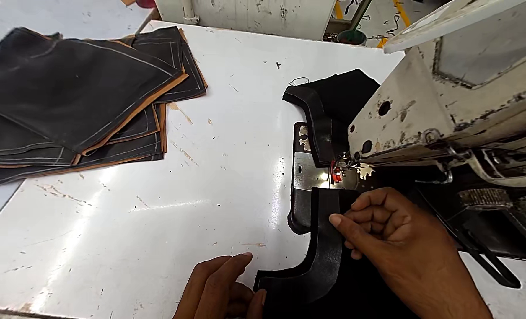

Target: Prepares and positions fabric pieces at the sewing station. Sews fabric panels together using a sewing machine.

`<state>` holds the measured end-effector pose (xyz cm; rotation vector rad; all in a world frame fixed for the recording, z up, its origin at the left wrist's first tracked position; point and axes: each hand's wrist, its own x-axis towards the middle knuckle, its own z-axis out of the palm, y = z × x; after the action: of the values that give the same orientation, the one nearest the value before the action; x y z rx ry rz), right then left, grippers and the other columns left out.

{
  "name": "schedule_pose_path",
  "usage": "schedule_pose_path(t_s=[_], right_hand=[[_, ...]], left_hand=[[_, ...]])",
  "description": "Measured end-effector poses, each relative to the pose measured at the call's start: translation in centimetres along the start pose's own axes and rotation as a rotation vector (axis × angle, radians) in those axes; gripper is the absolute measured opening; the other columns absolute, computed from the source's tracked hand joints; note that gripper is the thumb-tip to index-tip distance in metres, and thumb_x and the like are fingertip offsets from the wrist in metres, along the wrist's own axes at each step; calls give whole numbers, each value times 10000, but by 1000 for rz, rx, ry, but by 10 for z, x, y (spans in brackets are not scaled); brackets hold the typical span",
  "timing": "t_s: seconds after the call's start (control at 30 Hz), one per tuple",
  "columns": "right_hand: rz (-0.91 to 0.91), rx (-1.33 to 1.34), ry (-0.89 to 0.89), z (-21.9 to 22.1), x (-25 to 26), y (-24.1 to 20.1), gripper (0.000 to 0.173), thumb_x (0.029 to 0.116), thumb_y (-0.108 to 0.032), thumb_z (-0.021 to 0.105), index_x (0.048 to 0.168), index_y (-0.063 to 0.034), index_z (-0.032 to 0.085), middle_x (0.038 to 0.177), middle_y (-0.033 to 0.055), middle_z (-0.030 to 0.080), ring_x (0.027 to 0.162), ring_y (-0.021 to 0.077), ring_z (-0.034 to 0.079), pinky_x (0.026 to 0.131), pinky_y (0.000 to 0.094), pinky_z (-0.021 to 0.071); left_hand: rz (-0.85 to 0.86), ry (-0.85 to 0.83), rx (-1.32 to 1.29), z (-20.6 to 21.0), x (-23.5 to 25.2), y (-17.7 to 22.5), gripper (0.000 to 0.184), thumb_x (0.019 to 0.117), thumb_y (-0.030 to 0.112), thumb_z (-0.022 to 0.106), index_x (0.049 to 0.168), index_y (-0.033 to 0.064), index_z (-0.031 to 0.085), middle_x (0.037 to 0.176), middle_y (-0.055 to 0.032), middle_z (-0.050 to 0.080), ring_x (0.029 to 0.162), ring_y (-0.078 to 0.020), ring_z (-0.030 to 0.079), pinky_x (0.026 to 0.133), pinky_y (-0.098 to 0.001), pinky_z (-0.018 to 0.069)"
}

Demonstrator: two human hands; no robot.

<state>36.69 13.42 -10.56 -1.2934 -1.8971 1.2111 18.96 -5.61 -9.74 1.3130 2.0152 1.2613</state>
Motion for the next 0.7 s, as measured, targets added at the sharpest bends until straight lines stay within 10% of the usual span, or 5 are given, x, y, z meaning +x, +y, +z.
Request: schedule_pose_path(t_s=[0.7], right_hand=[[26, -29, 18, 3, 2, -1, 325, 834, -326, 861, 989, -174, 619, 740, -13, 737, 552, 166, 708, 453, 284, 614]], left_hand=[[21, -63, 1, -8, 3, -8, 383, 876, 54, 796, 1172, -105, 610, 1118, -194, 595, 820, -159, 728, 712, -302, 673]])
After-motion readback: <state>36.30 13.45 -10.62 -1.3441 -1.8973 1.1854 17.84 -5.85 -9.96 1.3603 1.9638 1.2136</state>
